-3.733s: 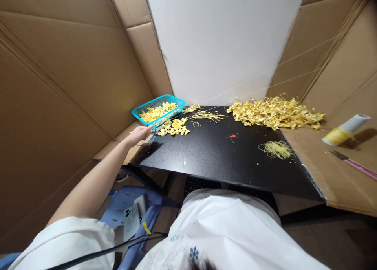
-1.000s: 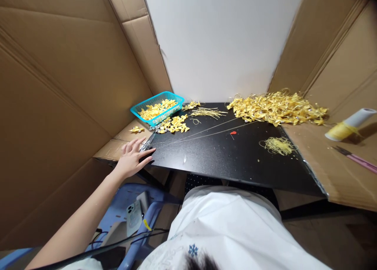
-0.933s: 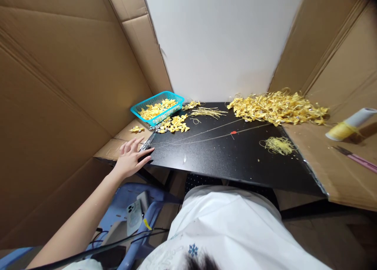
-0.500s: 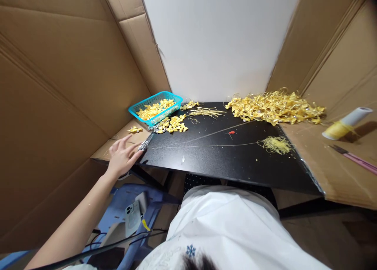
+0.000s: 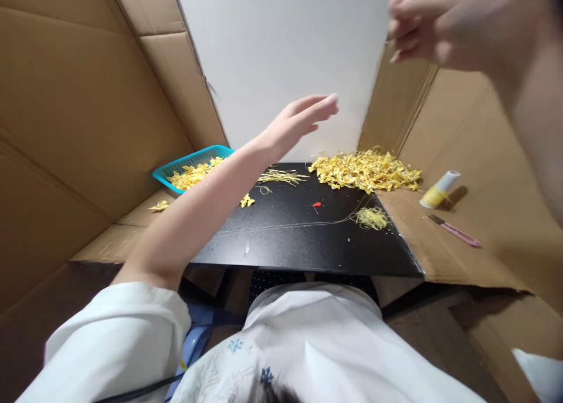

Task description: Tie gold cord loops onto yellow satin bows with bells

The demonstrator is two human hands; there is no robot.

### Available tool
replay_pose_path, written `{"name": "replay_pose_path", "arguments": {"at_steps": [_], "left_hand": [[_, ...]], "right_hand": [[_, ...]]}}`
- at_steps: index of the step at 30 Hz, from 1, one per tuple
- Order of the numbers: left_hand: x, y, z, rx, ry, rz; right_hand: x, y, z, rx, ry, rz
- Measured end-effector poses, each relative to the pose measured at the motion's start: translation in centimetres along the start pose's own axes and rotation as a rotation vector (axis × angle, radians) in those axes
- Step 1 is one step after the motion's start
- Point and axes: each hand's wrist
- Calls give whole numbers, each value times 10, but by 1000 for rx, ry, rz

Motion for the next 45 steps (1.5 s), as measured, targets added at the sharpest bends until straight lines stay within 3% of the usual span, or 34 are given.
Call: {"name": "replay_pose_path", "arguments": {"at_steps": [1,3,6,11,19,27,30,33,35,37,39,41,43,45], "left_hand": [[-8,20,12,64,-96,-11],[-19,42,28,152,-308,-49],[-21,35,34,108,-594,-88],[5,-34,21,52,-813,-292],[46,-140,17,264,-760,-657],[56,-202,-15,260,-657,-761],[60,-215,-23,373,-585,-726],[66,-216,-32,554,-393,-650],[67,-209,-37,592,-127,-583],[66,-194,-40,470,156,-496],[64,-175,-34,310,227,-422],[65,-157,-15,321,-34,-399],[70,-143,13,401,-491,-426],[79,-133,45,451,-887,-549]], "right_hand": [[5,4,10,6,-162,51],[9,12,33,33,-252,76],[2,16,57,75,-169,103],[-34,-4,72,39,131,247],[-109,-72,144,178,411,422],[-111,-84,169,313,333,256],[-110,-88,174,322,285,218],[-111,-94,178,327,238,207],[-111,-98,181,326,191,185],[-111,-100,183,318,133,144],[-111,-99,185,313,78,97],[-114,-97,185,299,39,59],[-120,-95,184,276,28,45],[-130,-95,183,264,58,73]]}}
Point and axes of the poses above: each hand's wrist, its own y-axis towards the middle knuckle, its own z-axis out of the palm, x = y × z, and after that the axes turned 4 degrees about x, right-handed
